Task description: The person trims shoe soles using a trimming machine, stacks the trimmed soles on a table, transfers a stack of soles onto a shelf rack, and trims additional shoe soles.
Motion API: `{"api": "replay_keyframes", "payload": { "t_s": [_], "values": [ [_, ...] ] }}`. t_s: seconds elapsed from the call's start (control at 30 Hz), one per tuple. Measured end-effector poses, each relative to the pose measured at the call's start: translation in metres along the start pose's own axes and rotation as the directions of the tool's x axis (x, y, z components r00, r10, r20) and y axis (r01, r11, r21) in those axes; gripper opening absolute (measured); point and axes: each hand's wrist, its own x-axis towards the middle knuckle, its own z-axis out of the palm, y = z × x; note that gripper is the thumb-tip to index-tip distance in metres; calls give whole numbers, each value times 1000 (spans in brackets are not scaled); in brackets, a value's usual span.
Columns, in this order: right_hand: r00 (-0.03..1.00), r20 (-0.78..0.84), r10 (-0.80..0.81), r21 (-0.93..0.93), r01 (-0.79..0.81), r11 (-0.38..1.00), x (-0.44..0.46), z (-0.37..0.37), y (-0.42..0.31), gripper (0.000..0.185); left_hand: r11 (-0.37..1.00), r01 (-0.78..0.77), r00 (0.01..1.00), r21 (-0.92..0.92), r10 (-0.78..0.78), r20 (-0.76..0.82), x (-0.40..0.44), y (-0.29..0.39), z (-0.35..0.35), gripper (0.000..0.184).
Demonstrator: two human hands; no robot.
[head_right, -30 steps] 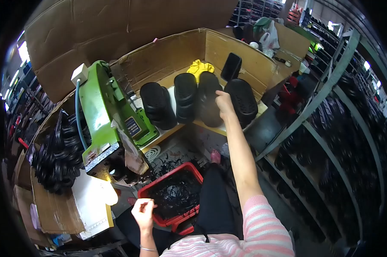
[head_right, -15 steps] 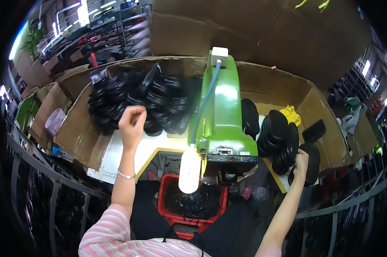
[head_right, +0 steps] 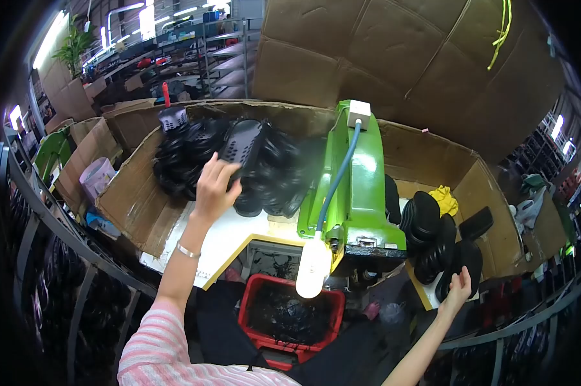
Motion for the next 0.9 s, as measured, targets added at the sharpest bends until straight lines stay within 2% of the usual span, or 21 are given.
{"api": "replay_keyframes", "payload": {
  "t_s": [0.03,0.1,0.13,0.17,0.2,0.23,0.27,0.3,0.33,0.37,0.43,0.47,0.5,0.53,0.57,0.63,0.7,0.77,0.8,0.83,0.9],
  "values": [
    [1000,3,10,-7,-10,1000,-13,-1,2,42,995,-43,999,-86,41,-18,-10,8,-18,34],
    [985,-29,-169,70,171,983,-41,-2,9,38,974,-66,998,-219,63,-25,-32,32,-63,38],
    [980,-46,-195,73,198,977,-62,3,8,33,953,-51,998,-300,38,-51,-44,45,-86,41],
    [984,-33,-175,49,177,983,-82,6,13,28,919,38,998,-392,-58,-39,-56,62,-114,42],
    [982,52,-181,61,178,982,-108,11,20,24,867,142,975,-478,-205,-81,-71,82,-134,37],
    [988,124,-91,92,80,993,-138,25,20,22,795,255,927,-551,-363,-95,-85,100,-150,33],
    [959,279,-45,123,10,992,-169,37,24,21,605,368,828,-706,-559,-47,-99,114,-162,32],
    [897,436,79,120,-145,982,-202,53,25,23,527,424,808,-736,-587,45,-107,121,-169,29],
    [776,617,131,283,-374,883,-232,69,31,39,412,544,750,-731,-630,203,-122,128,-168,28],
    [602,753,267,284,-663,692,-258,81,25,59,291,655,671,-697,-648,360,-142,134,-163,27],
    [385,916,118,325,-880,348,-292,85,57,72,-32,727,505,-686,-652,566,-171,161,-138,28],
    [494,854,160,366,-791,489,-294,81,71,72,-232,675,471,-700,-596,651,-184,174,-127,29],
    [593,786,175,376,-683,626,-291,81,78,73,-288,636,483,-716,-575,660,-195,182,-115,30],
    [695,705,143,367,-530,765,-278,75,64,85,-264,668,498,-696,-536,682,-195,186,-106,29],
    [775,623,106,386,-422,820,-267,70,48,86,-238,694,513,-679,-499,699,-190,189,-95,28],
    [871,492,-1,415,-233,879,-245,60,36,83,-251,734,510,-632,-412,755,-160,201,-72,28],
    [923,363,-128,355,-10,935,-227,61,13,85,-56,782,560,-621,-375,739,-148,213,-41,31],
    [935,313,-169,327,61,943,-210,62,12,84,-4,777,584,-630,-369,723,-144,218,-11,36],
    [935,311,-169,326,62,943,-203,64,15,84,102,716,668,-691,-387,636,-125,219,-8,35],
    [935,310,-171,326,64,943,-198,65,17,84,97,711,670,-696,-390,631,-123,218,-5,35],
    [933,304,-191,357,74,931,-196,72,19,85,294,640,763,-710,-358,539,-123,212,-1,35]
  ]
}}
